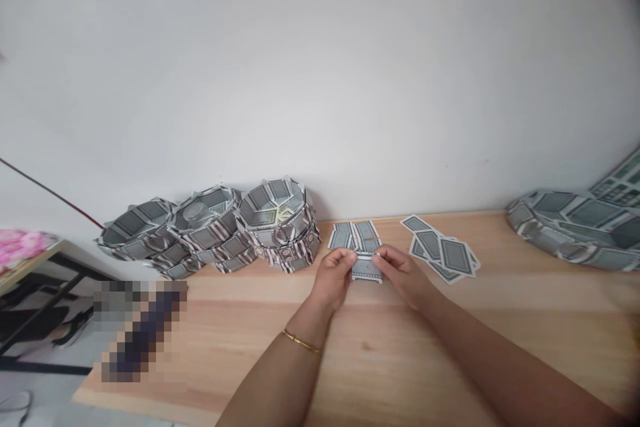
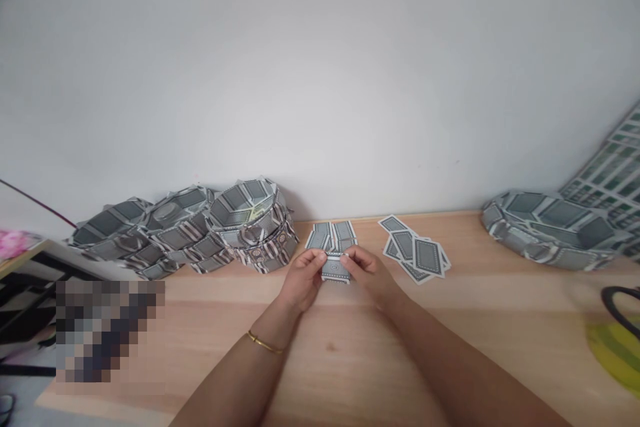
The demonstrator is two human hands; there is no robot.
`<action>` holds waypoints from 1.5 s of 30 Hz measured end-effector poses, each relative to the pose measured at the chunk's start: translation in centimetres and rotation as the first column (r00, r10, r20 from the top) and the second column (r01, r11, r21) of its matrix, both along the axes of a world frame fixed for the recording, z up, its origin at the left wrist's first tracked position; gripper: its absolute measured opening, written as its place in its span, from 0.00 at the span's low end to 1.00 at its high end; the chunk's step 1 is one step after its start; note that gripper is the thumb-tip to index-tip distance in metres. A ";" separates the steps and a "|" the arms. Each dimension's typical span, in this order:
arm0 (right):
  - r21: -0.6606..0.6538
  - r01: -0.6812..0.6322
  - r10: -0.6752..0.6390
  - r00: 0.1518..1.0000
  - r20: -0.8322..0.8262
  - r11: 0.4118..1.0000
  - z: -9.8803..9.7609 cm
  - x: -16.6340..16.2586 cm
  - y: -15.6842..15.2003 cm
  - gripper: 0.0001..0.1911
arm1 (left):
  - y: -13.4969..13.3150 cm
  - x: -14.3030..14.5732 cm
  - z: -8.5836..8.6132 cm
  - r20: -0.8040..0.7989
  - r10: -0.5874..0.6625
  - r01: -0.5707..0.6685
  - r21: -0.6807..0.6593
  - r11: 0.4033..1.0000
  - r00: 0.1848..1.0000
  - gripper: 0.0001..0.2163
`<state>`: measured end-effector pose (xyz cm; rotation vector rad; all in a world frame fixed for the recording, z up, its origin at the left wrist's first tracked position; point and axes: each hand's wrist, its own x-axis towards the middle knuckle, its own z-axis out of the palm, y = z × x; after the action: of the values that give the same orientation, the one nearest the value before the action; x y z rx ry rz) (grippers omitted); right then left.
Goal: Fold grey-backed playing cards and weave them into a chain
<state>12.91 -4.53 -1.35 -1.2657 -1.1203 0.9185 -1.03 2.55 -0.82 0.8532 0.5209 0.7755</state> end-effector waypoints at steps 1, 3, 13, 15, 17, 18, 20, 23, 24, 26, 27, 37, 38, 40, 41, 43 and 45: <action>0.003 0.000 0.000 1.000 0.011 1.000 0.0 0.0 0.0 0.17 | 0.0 0.0 0.0 0.005 0.011 -0.011 0.002 1.000 1.000 0.13; 0.001 0.000 0.000 1.000 0.026 1.000 -0.1 0.0 0.0 0.17 | 0.0 0.0 0.0 0.011 0.015 -0.015 0.009 1.000 1.000 0.12; -0.006 -0.113 0.113 0.991 -0.074 0.994 -0.2 0.2 -0.1 0.15 | 0.2 -0.3 0.1 0.017 -0.069 0.069 -0.053 0.996 0.997 0.14; -0.016 -0.141 0.137 0.982 -0.132 0.990 -0.4 0.2 -0.2 0.16 | 0.2 -0.4 0.1 0.019 -0.090 0.091 -0.071 0.993 0.996 0.15; -0.023 -0.148 0.142 0.975 -0.172 0.989 -0.6 0.2 -0.2 0.16 | 0.2 -0.4 0.0 0.019 -0.096 0.097 -0.075 0.992 0.995 0.14; -0.022 -0.144 0.138 0.973 -0.185 0.989 -0.6 0.1 -0.1 0.16 | 0.2 -0.4 -0.1 0.020 -0.094 0.095 -0.072 0.993 0.995 0.14; -0.016 -0.127 0.122 0.973 -0.199 0.992 -0.6 0.1 -0.1 0.16 | 0.2 -0.4 -0.1 0.020 -0.080 0.081 -0.062 0.995 0.997 0.13; -0.017 -0.092 0.088 0.984 -0.153 0.996 -0.3 0.0 0.0 0.17 | 0.2 -0.3 -0.1 0.009 -0.060 0.060 -0.042 0.997 0.998 0.13; -0.016 -0.081 0.079 0.989 -0.123 0.997 -0.2 0.0 0.0 0.17 | 0.2 -0.3 0.0 0.003 -0.055 0.055 -0.037 0.998 0.998 0.13; -0.010 -0.068 0.068 0.996 -0.066 0.998 0.0 0.0 0.0 0.17 | 0.2 -0.3 0.0 -0.010 -0.043 0.043 -0.036 0.998 0.999 0.13; -0.006 -0.066 0.066 0.997 -0.044 0.998 0.0 0.0 0.0 0.17 | 0.2 -0.3 0.0 -0.017 -0.035 0.034 -0.037 0.999 0.999 0.13; 0.001 -0.083 0.082 0.986 0.146 0.997 -0.6 -0.1 0.1 0.15 | -0.2 -0.3 -0.2 -0.162 -0.017 0.034 0.103 0.994 0.987 0.14; -0.001 -0.086 0.085 0.984 0.156 0.996 -0.4 -0.1 0.0 0.15 | -0.2 -0.3 -0.1 -0.178 -0.013 0.034 0.118 0.992 0.984 0.14; -0.003 -0.094 0.093 0.981 0.172 0.996 -0.1 -0.2 -0.1 0.15 | -0.1 -0.4 0.0 -0.202 -0.005 0.038 0.161 0.986 0.979 0.14; -0.007 -0.097 0.097 0.980 0.175 0.995 -0.1 -0.2 -0.1 0.15 | -0.1 -0.4 0.0 -0.207 -0.003 0.040 0.179 0.983 0.978 0.14; -0.011 -0.097 0.097 0.980 0.172 0.995 -0.1 -0.1 -0.1 0.15 | -0.1 -0.4 -0.1 -0.200 -0.017 0.055 0.181 0.982 0.980 0.14; -0.009 -0.097 0.097 0.984 0.147 0.995 -0.5 0.0 0.0 0.15 | -0.1 -0.4 -0.3 -0.172 -0.040 0.065 0.142 0.988 0.984 0.15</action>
<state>12.90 -4.53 -1.83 -1.3068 -1.3076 0.9098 -1.46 2.50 -1.12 1.0723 0.5940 0.7032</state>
